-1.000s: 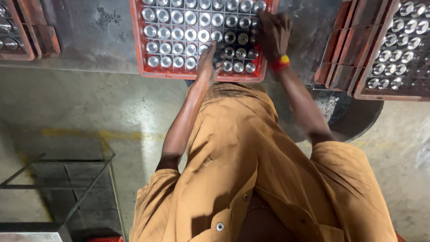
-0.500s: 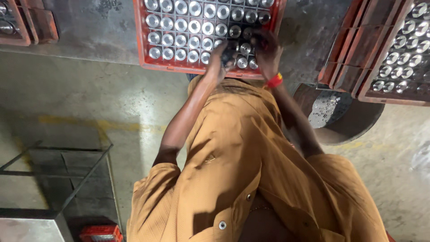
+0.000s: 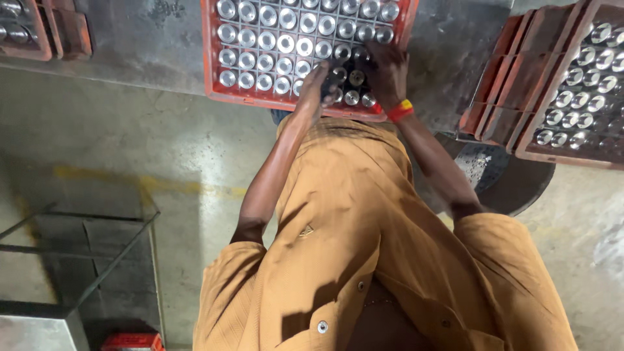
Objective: The person wipes the inside of metal candle cups in a red tray using a small cloth-like pad, then places cylindrical metal parts into the cleaned cups one at a time. They slide the tray aside, pull a new tray of cups into position, and continue wiping and filling cups across the workbench.
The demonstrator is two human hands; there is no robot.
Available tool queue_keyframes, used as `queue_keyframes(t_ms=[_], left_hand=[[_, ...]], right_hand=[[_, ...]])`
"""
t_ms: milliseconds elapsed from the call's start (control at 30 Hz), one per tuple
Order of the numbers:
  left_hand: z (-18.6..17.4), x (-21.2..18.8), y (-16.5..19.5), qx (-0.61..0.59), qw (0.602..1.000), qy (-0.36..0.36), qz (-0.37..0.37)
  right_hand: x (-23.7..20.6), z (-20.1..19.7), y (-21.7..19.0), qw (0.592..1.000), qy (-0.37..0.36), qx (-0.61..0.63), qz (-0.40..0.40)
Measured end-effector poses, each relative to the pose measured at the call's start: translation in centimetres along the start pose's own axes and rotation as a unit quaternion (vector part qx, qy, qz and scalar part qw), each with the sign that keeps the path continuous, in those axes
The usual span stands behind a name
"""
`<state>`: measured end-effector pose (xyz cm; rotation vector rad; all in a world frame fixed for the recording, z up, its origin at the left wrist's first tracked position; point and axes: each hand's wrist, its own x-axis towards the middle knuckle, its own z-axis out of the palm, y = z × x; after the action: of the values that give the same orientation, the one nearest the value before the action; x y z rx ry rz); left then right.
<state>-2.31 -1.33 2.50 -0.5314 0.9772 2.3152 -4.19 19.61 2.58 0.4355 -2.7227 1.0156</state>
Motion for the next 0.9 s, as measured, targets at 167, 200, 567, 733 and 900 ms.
queue_keyframes(t_ms=[167,200,567,733,900], left_hand=[[1.6,0.1,0.1,0.133,0.988,-0.069,0.027],[1.8,0.1,0.0,0.142,0.984,-0.103,0.028],[-1.3,-0.4,-0.8,-0.136,0.989,-0.017,-0.057],[-1.2,-0.7,-1.0,-0.100,0.995,-0.009,-0.030],[-0.6,-0.9,-0.1,-0.044,0.996,0.016,-0.075]], right_hand=[[-3.7,1.9,-0.4,0.773,-0.073,0.528,0.344],[-4.0,2.4,-0.5,0.746,-0.080,0.566,0.343],[-2.2,-0.8,0.6,0.993,-0.008,-0.114,-0.027],[-0.9,0.7,0.9,0.978,-0.010,-0.200,-0.057],[-0.5,-0.5,0.8,0.982,-0.050,-0.183,-0.019]])
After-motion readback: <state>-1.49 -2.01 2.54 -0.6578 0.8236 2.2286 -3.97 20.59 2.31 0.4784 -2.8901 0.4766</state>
